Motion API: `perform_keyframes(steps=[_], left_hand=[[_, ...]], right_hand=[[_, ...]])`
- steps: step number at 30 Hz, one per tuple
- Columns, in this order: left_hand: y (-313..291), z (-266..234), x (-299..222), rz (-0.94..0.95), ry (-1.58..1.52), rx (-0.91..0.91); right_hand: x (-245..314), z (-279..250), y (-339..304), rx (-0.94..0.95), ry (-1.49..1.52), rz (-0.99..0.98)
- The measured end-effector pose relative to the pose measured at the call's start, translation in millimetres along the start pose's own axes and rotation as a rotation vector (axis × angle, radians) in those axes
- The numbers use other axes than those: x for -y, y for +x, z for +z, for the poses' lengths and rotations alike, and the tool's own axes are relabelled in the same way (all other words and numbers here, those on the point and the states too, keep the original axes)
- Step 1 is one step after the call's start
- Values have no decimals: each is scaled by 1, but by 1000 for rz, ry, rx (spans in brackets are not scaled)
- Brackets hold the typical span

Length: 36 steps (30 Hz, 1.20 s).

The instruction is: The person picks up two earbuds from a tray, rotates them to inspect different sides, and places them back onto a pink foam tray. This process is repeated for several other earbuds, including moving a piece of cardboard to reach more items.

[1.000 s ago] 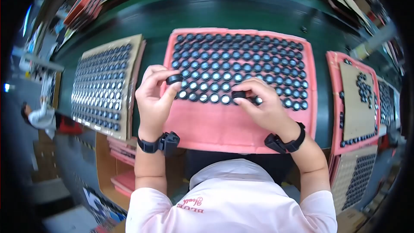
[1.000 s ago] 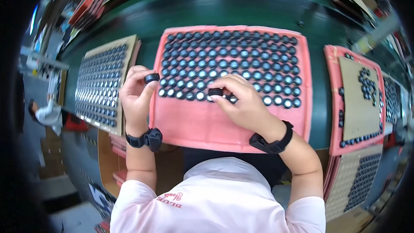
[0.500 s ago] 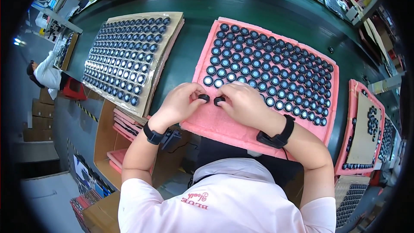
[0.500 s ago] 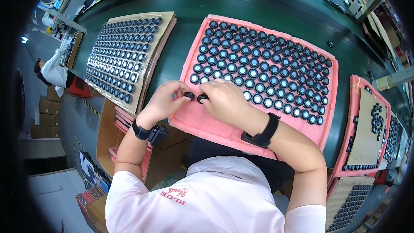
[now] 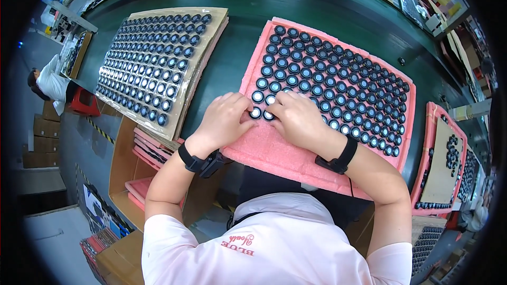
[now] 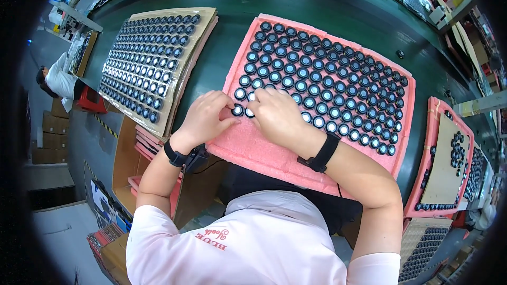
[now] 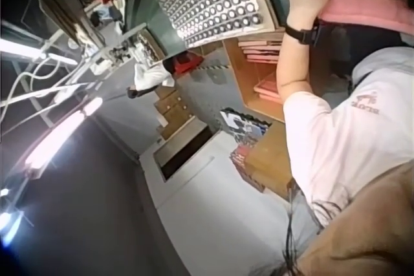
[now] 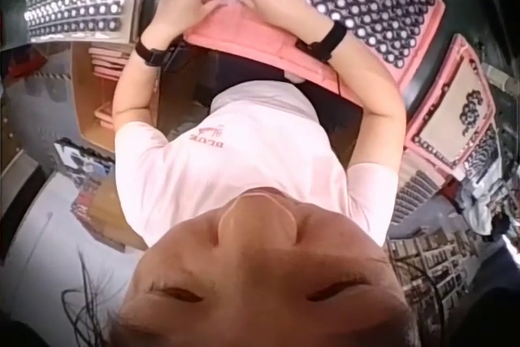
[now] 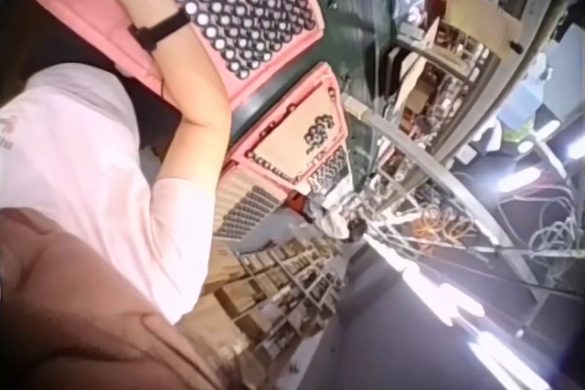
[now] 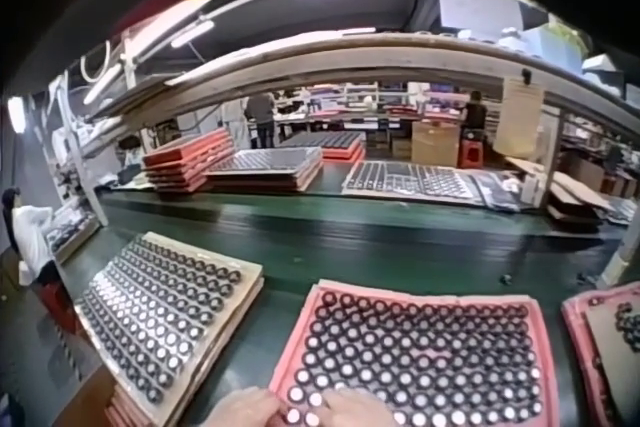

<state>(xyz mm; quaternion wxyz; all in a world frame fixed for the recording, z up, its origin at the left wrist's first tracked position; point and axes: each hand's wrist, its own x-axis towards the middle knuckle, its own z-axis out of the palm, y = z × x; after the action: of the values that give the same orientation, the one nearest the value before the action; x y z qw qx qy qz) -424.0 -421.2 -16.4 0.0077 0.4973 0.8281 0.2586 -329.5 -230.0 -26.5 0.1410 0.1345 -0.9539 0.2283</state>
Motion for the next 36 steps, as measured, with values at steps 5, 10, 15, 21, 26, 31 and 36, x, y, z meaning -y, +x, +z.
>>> perform_keyframes(steps=[5, 10, 15, 21, 26, 31, 36], left_hand=[[-1, 4, 1, 0, 58, -16], [3, 6, 1, 33, 50, -35], [3, 8, 4, 64, 27, -55], [6, -1, -7, -38, -2, -20], [4, -3, -14, -67, -57, -18], [3, -7, -14, -61, -92, -42], [-2, -13, -14, -106, -101, -54]], right_hand=[[-1, 4, -1, 19, -58, -24], [-4, 11, -4, 4, -65, -1], [-7, -10, 0, -1, -17, 37], [-72, -77, 6, -87, -107, 243], [-175, -129, -5, -28, -304, 671], [-263, -168, -33, -24, -525, 789], [-295, -176, -30, 81, -433, 1185]])
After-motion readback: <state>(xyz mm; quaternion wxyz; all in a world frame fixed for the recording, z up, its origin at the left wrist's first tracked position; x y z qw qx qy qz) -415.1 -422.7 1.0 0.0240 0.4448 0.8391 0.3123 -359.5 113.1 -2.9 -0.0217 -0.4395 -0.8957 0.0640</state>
